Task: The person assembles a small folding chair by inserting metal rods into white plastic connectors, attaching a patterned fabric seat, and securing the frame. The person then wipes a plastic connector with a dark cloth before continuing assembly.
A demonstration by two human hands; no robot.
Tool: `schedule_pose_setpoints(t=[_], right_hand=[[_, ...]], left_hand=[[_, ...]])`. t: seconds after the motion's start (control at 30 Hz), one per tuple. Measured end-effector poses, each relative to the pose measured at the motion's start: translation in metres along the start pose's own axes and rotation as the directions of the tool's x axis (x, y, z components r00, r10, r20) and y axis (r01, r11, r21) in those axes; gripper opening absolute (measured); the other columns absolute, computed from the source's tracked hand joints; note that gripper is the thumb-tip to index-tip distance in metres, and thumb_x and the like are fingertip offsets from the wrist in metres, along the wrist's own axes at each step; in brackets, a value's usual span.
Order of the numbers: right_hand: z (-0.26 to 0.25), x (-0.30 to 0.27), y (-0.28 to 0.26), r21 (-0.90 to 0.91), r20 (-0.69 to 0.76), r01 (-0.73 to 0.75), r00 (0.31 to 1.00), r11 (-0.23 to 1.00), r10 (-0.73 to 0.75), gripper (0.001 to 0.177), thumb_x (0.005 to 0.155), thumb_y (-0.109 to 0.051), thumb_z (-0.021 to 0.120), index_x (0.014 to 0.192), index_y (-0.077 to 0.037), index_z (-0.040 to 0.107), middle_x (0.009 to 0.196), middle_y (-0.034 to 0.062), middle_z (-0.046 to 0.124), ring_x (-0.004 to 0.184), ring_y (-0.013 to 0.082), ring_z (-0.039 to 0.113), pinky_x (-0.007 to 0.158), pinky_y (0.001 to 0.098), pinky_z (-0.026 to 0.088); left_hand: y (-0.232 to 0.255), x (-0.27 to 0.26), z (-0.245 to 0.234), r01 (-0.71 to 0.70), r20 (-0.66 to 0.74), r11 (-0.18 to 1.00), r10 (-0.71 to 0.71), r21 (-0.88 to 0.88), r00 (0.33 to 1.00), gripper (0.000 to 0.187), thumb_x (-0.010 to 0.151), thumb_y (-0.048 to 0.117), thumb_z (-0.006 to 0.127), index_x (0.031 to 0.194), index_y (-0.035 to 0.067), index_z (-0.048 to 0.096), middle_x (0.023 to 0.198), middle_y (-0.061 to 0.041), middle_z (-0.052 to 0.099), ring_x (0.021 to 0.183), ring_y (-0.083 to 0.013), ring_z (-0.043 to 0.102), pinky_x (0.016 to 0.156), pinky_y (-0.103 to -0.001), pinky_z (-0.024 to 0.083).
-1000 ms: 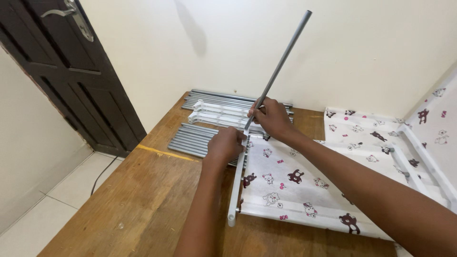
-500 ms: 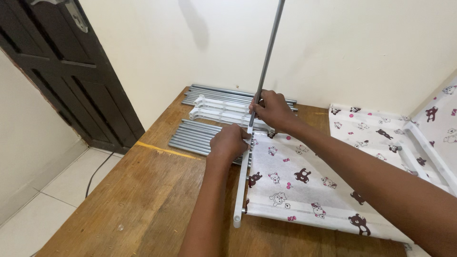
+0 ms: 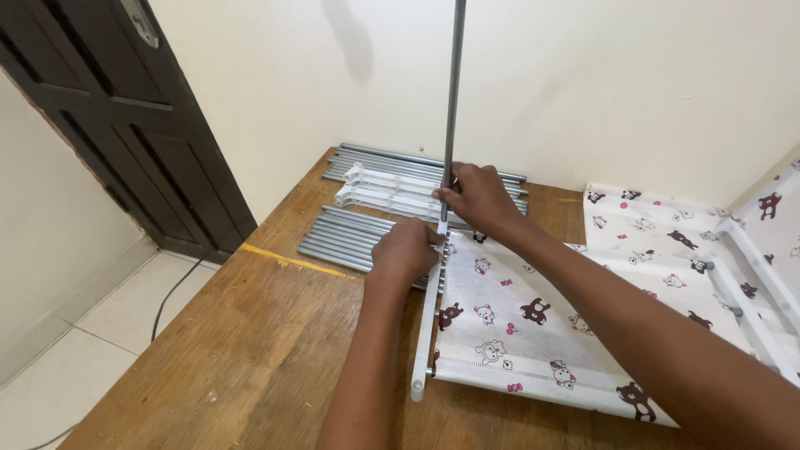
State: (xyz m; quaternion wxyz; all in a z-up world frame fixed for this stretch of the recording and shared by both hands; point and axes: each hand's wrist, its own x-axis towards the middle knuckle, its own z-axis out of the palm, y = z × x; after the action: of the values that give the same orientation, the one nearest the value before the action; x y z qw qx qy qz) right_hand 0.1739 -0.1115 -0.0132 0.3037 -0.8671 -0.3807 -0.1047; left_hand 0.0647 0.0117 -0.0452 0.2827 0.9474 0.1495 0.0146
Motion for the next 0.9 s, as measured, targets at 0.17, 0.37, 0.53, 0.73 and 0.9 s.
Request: schedule_pose_setpoints(t=[0.17,0.37,0.53,0.73,0.9], right_hand=[[-0.013,0.012,0.007,0.249,0.228,-0.083,0.973,0.965,0.025,0.028,0.087,-0.023,0.077,0.105,-0.004,0.068,0.089,0.0099,0.075,0.078,0.0171,0.073,0.067,0.0349,0.06],[-0.008,0.007,0.009,0.311,0.223,-0.117,0.974,0.943,0.047,0.021,0.094,-0.02,0.067,0.099,0.0,0.072,0.093,0.0111,0.078,0.085,0.0148,0.076,0.081,0.0307,0.065],[-0.002,0.0,0.004,0.299,0.122,-0.146,0.986,0.943,0.114,0.023,0.093,-0.023,0.073,0.1,-0.001,0.074,0.088,0.0105,0.078,0.082,0.0161,0.078,0.077,0.0307,0.067],[0.003,-0.003,0.007,0.328,0.062,-0.136,0.991,0.935,0.123,0.025,0.089,-0.023,0.076,0.1,0.0,0.076,0.086,0.0111,0.079,0.08,0.0163,0.078,0.073,0.0302,0.067],[0.003,-0.007,-0.001,0.355,0.015,-0.104,0.994,0.929,0.106,0.026,0.09,-0.024,0.076,0.097,0.001,0.077,0.081,0.0109,0.078,0.076,0.0137,0.077,0.068,0.0287,0.066]], left_hand=[[0.001,-0.001,-0.004,0.068,0.059,0.997,-0.065,-0.044,0.996,0.035,0.078,0.029,0.084,0.112,0.037,0.078,0.116,0.002,0.077,0.111,-0.0212,0.072,0.095,-0.039,0.055],[0.002,0.001,0.003,0.075,0.027,0.997,-0.075,0.001,0.997,0.033,0.083,0.03,0.082,0.115,0.035,0.077,0.117,-0.003,0.075,0.112,-0.0252,0.07,0.095,-0.041,0.055],[-0.002,0.005,0.009,0.037,-0.024,0.998,-0.038,-0.049,0.999,0.03,0.083,0.03,0.081,0.113,0.027,0.077,0.116,-0.004,0.075,0.113,-0.0264,0.069,0.095,-0.042,0.054],[-0.001,0.003,0.008,0.048,-0.011,0.998,-0.049,-0.052,0.999,0.027,0.089,0.032,0.078,0.114,0.023,0.076,0.116,-0.006,0.075,0.112,-0.0273,0.07,0.095,-0.043,0.055],[-0.006,0.0,-0.005,-0.052,0.05,0.998,0.053,-0.032,0.997,0.037,0.082,0.021,0.078,0.119,0.029,0.077,0.118,-0.005,0.075,0.11,-0.0252,0.07,0.096,-0.041,0.054]])
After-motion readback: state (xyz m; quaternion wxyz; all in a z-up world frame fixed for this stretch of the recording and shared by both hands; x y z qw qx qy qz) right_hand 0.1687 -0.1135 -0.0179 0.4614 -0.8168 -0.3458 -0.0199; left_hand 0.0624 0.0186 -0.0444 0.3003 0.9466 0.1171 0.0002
